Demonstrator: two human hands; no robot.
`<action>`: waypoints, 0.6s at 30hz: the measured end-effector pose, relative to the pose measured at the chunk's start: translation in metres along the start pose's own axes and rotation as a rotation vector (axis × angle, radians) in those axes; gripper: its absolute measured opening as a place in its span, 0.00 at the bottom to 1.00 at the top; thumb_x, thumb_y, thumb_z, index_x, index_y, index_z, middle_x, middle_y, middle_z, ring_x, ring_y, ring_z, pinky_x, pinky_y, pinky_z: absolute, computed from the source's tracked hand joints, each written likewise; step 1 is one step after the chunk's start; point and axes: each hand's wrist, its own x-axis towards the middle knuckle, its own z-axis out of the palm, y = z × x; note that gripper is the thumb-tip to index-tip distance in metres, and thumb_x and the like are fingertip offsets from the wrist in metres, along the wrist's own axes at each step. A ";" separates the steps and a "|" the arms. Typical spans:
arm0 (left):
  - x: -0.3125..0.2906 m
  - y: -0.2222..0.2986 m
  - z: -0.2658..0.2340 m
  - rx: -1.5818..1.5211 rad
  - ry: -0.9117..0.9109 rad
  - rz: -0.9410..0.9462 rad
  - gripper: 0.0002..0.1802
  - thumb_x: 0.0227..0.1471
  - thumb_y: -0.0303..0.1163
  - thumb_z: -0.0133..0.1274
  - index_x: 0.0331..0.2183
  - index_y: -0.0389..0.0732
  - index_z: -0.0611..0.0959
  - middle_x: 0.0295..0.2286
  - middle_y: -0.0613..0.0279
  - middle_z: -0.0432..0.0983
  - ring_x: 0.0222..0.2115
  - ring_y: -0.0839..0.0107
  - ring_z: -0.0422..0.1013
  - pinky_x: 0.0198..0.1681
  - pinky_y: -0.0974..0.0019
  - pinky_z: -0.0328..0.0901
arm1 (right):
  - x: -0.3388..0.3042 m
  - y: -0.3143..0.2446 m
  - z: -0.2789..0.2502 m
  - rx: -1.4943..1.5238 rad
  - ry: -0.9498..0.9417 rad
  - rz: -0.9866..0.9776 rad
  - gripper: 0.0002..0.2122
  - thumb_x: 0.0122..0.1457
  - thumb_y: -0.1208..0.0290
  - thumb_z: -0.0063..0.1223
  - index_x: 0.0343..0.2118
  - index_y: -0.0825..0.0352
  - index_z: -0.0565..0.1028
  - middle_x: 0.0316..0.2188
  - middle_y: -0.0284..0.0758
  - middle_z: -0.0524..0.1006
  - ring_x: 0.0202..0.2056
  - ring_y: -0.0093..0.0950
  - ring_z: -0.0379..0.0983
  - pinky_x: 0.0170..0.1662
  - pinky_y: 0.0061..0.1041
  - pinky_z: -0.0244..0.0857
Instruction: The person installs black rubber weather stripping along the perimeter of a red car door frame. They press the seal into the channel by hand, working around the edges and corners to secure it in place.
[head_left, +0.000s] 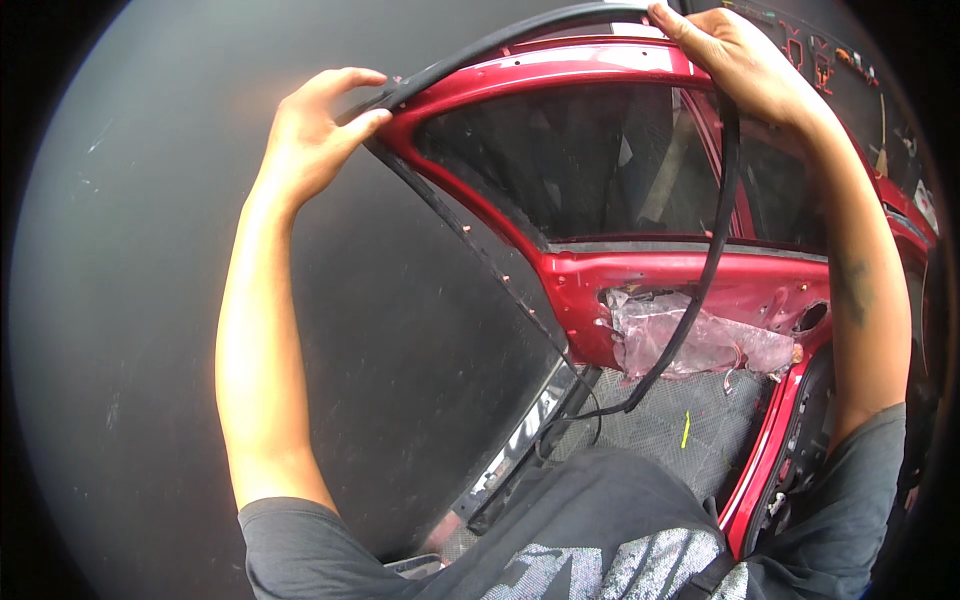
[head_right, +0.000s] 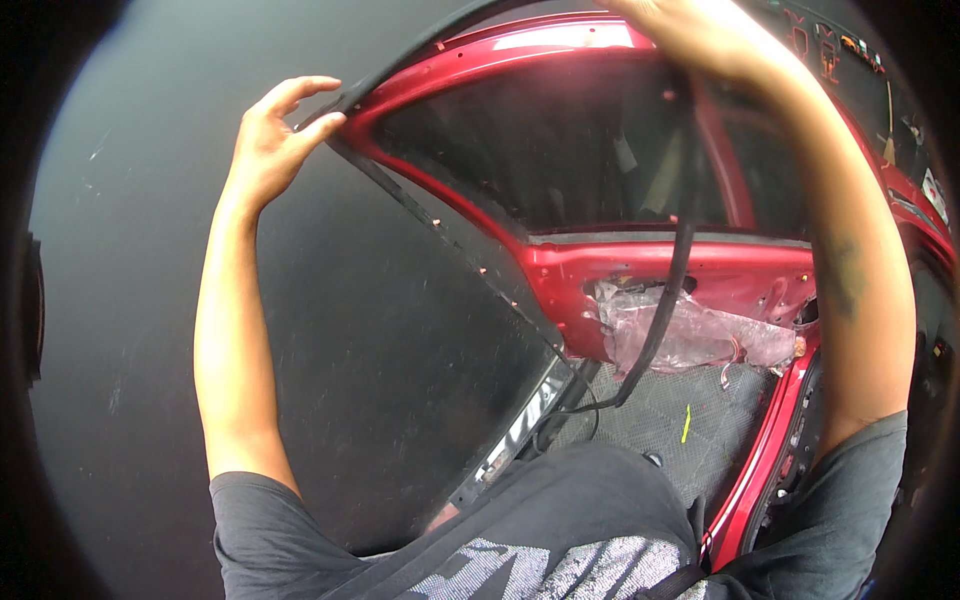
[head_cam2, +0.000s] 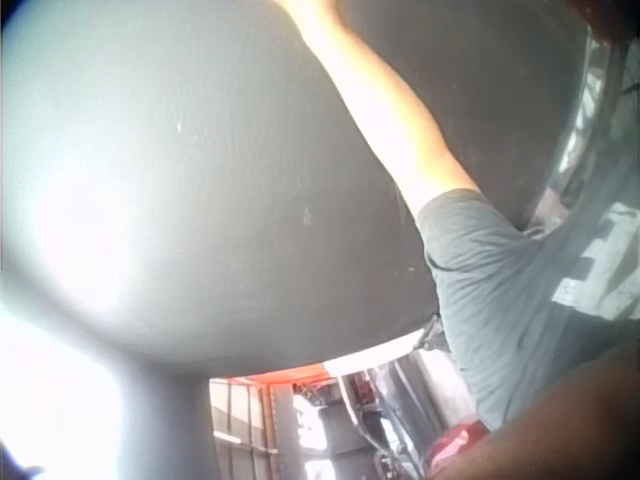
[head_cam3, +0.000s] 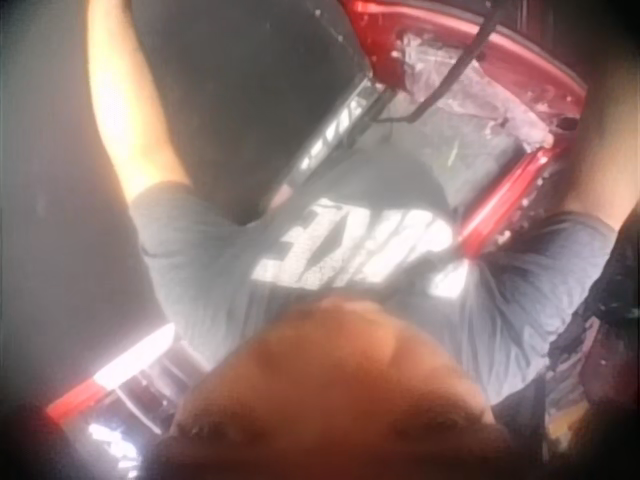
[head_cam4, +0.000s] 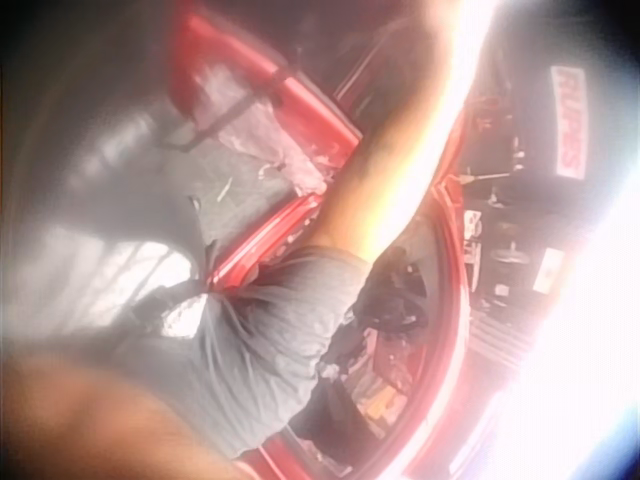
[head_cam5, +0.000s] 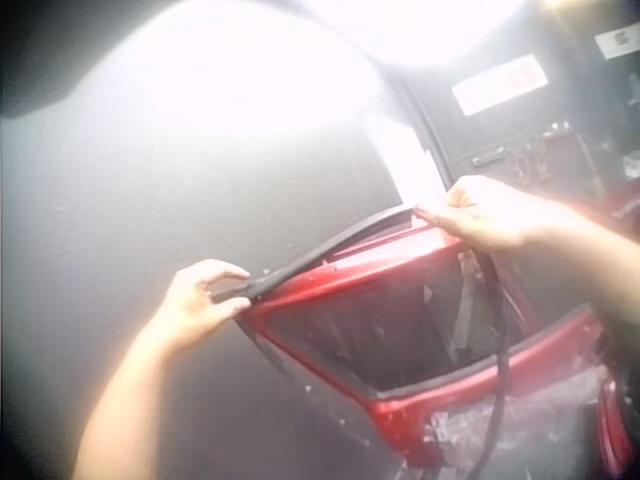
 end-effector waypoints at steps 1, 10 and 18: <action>0.000 0.004 0.002 0.003 0.009 -0.011 0.23 0.53 0.33 0.66 0.51 0.44 0.83 0.48 0.60 0.82 0.54 0.64 0.74 0.57 0.56 0.69 | -0.002 -0.008 -0.004 0.003 -0.017 0.052 0.27 0.70 0.44 0.45 0.37 0.69 0.81 0.25 0.33 0.78 0.30 0.23 0.75 0.37 0.30 0.69; -0.053 -0.014 0.091 -0.256 0.475 -0.366 0.26 0.48 0.36 0.74 0.41 0.40 0.75 0.33 0.65 0.73 0.33 0.73 0.69 0.42 0.66 0.68 | -0.011 0.001 0.003 -0.047 0.072 0.091 0.27 0.68 0.43 0.48 0.43 0.69 0.80 0.37 0.47 0.82 0.41 0.37 0.79 0.48 0.38 0.70; -0.091 -0.040 0.149 -0.828 0.305 -0.736 0.28 0.57 0.33 0.66 0.54 0.33 0.76 0.46 0.49 0.78 0.44 0.67 0.76 0.44 0.64 0.74 | -0.013 0.008 0.009 -0.023 0.118 -0.053 0.29 0.68 0.40 0.46 0.39 0.69 0.81 0.29 0.43 0.80 0.33 0.34 0.77 0.42 0.36 0.70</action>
